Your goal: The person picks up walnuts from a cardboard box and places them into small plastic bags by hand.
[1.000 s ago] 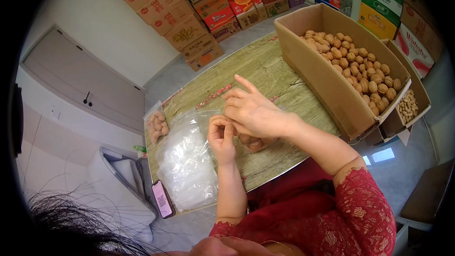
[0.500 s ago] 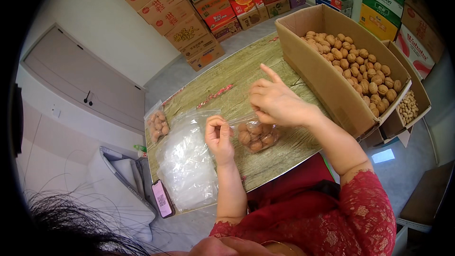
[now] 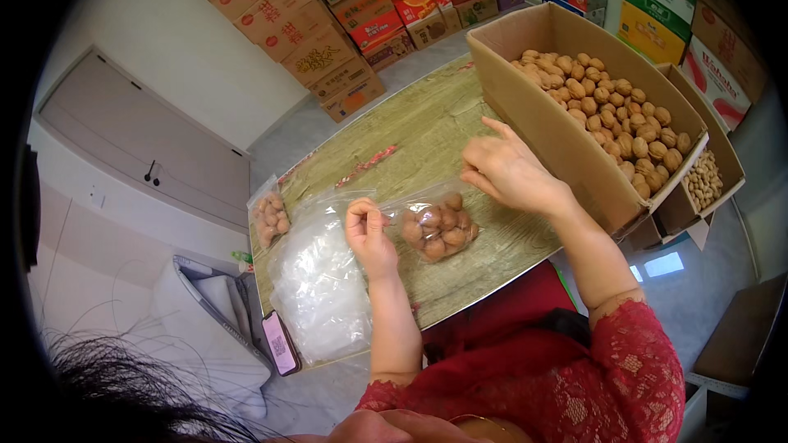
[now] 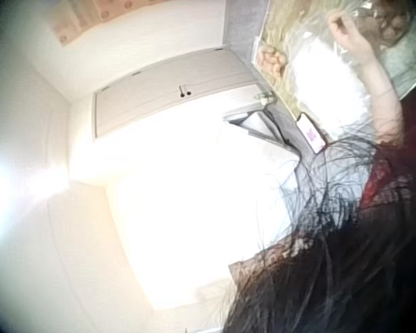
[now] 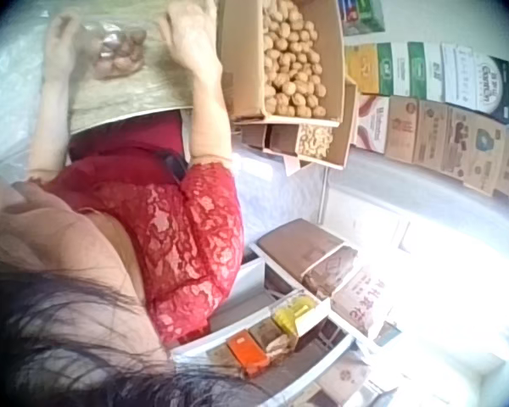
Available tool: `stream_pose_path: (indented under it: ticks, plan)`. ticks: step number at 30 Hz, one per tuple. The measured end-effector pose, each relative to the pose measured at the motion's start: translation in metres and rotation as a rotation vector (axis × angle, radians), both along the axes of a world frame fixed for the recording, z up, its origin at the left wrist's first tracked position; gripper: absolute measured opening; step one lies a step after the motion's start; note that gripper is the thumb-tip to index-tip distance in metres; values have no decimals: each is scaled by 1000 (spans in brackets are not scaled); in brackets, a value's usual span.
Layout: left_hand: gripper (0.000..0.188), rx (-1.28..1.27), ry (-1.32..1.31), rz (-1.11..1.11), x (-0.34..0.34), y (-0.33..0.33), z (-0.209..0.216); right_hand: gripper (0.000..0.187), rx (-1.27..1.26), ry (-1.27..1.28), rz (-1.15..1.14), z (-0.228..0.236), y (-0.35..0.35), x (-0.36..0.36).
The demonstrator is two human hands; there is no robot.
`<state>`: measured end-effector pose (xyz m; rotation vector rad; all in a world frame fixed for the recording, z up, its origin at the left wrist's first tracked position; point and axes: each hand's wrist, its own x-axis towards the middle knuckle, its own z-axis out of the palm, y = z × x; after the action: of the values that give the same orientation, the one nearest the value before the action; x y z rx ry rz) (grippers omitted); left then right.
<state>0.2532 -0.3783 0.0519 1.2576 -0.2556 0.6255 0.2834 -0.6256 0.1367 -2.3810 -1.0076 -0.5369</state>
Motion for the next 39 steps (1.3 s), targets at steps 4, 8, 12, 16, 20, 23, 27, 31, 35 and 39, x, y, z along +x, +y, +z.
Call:
stream_pose_path:
  ticks: [4, 8, 12, 16, 20, 23, 27, 31, 35, 39]
  plan:
    - [13, -21, 15, -28, 10, 9, -11, 15, 129, -50, -25, -13, 4, 6]
    - [53, 57, 143, -144, 15, 13, -23, 14, 252, 128, -27, -22, 14, 9]
    - [90, 433, 490, -317, 6, -4, -10, 14, 552, 326, -104, -52, 12, 13]
    - [98, 731, 542, -185, 7, -8, -14, 24, 680, 402, -186, -78, 5, -5]
    - [93, 607, 635, -157, 14, -10, -38, 26, 713, 516, -186, -107, -4, -31]
    - [74, 428, 501, -92, 20, -8, -46, 23, 768, 594, -247, -138, -21, -45]
    - [55, 387, 607, -1, 38, 12, 25, 19, 830, 677, -281, -148, -35, -53]
    - [49, 376, 523, 147, 66, 85, 88, 8, 698, 551, -304, -137, -25, -54]
    - [47, 671, 430, 380, 111, 167, 94, 5, 568, 485, -285, -126, -19, -54]
    - [47, 682, 508, 522, 136, 227, 89, 5, 556, 457, -292, -123, -18, -52]
